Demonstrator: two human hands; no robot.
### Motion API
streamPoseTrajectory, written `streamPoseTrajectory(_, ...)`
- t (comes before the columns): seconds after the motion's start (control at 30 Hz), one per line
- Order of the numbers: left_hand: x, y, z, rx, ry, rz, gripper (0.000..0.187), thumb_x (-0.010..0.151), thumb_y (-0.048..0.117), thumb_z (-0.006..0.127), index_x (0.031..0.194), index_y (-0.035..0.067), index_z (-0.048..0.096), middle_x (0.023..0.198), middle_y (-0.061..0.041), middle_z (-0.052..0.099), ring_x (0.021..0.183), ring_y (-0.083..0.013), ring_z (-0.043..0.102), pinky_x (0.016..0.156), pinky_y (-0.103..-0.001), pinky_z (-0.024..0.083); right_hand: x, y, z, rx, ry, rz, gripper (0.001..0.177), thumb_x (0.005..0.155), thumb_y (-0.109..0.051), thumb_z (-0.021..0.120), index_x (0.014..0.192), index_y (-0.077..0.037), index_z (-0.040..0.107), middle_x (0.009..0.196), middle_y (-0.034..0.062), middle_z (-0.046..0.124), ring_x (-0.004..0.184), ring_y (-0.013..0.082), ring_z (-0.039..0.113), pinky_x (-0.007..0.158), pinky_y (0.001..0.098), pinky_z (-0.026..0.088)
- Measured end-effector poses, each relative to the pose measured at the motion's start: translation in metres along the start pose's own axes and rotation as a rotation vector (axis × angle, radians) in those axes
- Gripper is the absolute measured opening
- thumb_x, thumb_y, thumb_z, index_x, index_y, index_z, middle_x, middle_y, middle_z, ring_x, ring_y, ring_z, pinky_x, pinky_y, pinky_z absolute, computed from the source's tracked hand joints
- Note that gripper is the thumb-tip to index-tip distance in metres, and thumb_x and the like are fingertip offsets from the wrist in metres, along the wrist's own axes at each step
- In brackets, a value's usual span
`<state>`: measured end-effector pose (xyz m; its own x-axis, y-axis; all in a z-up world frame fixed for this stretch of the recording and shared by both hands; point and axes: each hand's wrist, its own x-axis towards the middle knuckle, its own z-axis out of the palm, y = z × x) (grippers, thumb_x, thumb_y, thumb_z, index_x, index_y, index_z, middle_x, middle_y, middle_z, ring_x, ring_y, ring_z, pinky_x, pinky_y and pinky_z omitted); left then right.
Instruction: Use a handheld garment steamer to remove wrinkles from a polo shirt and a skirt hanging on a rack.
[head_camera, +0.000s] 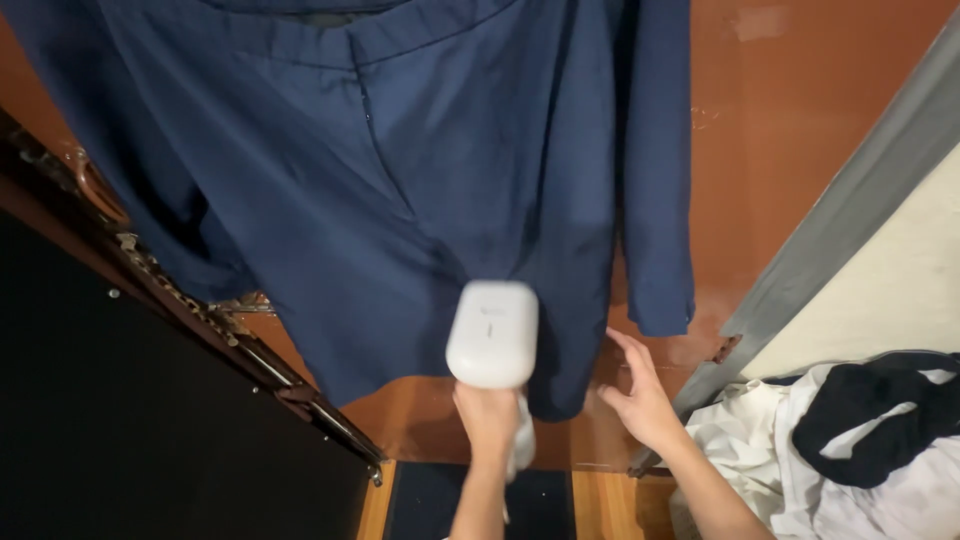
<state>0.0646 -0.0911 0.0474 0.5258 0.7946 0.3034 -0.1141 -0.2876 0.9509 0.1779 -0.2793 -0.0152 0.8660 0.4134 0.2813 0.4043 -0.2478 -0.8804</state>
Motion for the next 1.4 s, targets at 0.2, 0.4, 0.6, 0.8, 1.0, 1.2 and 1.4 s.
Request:
streamPoseTrajectory(0.2, 0.011, 0.062, -0.008, -0.092, 0.022, -0.098, 0.046, 0.08, 0.017, 0.071, 0.122, 0.0, 0.068, 0.117, -0.014, 0.076, 0.109, -0.0264, 0.073, 0.093, -0.036, 0.054, -0.006, -0.001, 0.009, -0.016, -0.139, 0.021, 0.085, 0.072, 0.0, 0.073, 0.149, -0.011, 0.039, 0.149, 0.0114, 0.042, 0.132, 0.0271, 0.049, 0.11, 0.039, 0.039)
streamPoseTrajectory(0.4, 0.076, 0.153, -0.007, -0.255, 0.036, 0.243, 0.039, 0.087, 0.014, 0.069, 0.122, -0.004, 0.066, 0.118, -0.014, 0.074, 0.111, -0.0257, 0.07, 0.095, -0.034, 0.053, -0.015, -0.014, 0.029, 0.192, -0.161, -0.077, 0.087, 0.073, -0.002, 0.076, 0.15, -0.004, 0.035, 0.145, 0.0151, 0.04, 0.132, 0.0271, 0.048, 0.107, 0.0365, 0.042)
streamPoseTrajectory(0.6, 0.062, 0.134, 0.008, -0.1, -0.026, 0.286, 0.027, 0.084, 0.012, 0.069, 0.104, -0.004, 0.071, 0.096, -0.019, 0.079, 0.094, -0.0308, 0.079, 0.081, -0.037, 0.059, -0.008, -0.016, 0.037, 0.016, 0.262, 0.098, 0.034, 0.085, -0.014, 0.078, 0.112, 0.0, 0.065, 0.098, 0.009, 0.07, 0.086, 0.0193, 0.067, 0.077, 0.031, 0.053)
streamPoseTrajectory(0.8, 0.015, 0.094, 0.013, 0.088, -0.089, 0.032, 0.032, 0.077, 0.017, 0.076, 0.105, 0.0, 0.074, 0.096, -0.021, 0.078, 0.096, -0.0367, 0.075, 0.079, -0.038, 0.058, -0.01, 0.018, 0.024, 0.022, 0.463, 0.144, 0.026, 0.091, -0.021, 0.076, 0.099, 0.001, 0.069, 0.083, 0.0092, 0.068, 0.07, 0.014, 0.057, 0.066, 0.0291, 0.048)
streamPoseTrajectory(1.0, 0.062, 0.19, 0.008, -0.129, -0.059, 0.289, 0.025, 0.082, 0.016, 0.073, 0.102, 0.0, 0.074, 0.096, -0.017, 0.079, 0.094, -0.0313, 0.079, 0.08, -0.036, 0.059, -0.017, 0.061, 0.025, 0.014, 0.481, 0.174, 0.028, 0.093, -0.025, 0.074, 0.104, 0.001, 0.07, 0.071, 0.0073, 0.065, 0.064, 0.0115, 0.05, 0.061, 0.0293, 0.046)
streamPoseTrajectory(1.2, 0.079, 0.215, 0.021, -0.14, -0.069, 0.314, 0.025, 0.081, 0.016, 0.074, 0.099, -0.001, 0.073, 0.093, -0.018, 0.079, 0.091, -0.0337, 0.078, 0.079, -0.038, 0.058, -0.021, 0.104, 0.023, 0.115, 0.475, 0.159, 0.025, 0.096, -0.024, 0.072, 0.099, 0.001, 0.073, 0.075, 0.0082, 0.065, 0.069, 0.0101, 0.053, 0.065, 0.0277, 0.046)
streamPoseTrajectory(1.4, 0.041, 0.193, 0.028, -0.039, -0.15, 0.18, 0.033, 0.076, 0.018, 0.079, 0.105, 0.003, 0.075, 0.095, -0.018, 0.079, 0.096, -0.0345, 0.076, 0.081, -0.039, 0.057, -0.019, 0.118, 0.005, -0.028, 0.557, 0.204, 0.024, 0.093, -0.025, 0.073, 0.102, -0.002, 0.074, 0.079, 0.0084, 0.071, 0.07, 0.0119, 0.061, 0.071, 0.0271, 0.05)
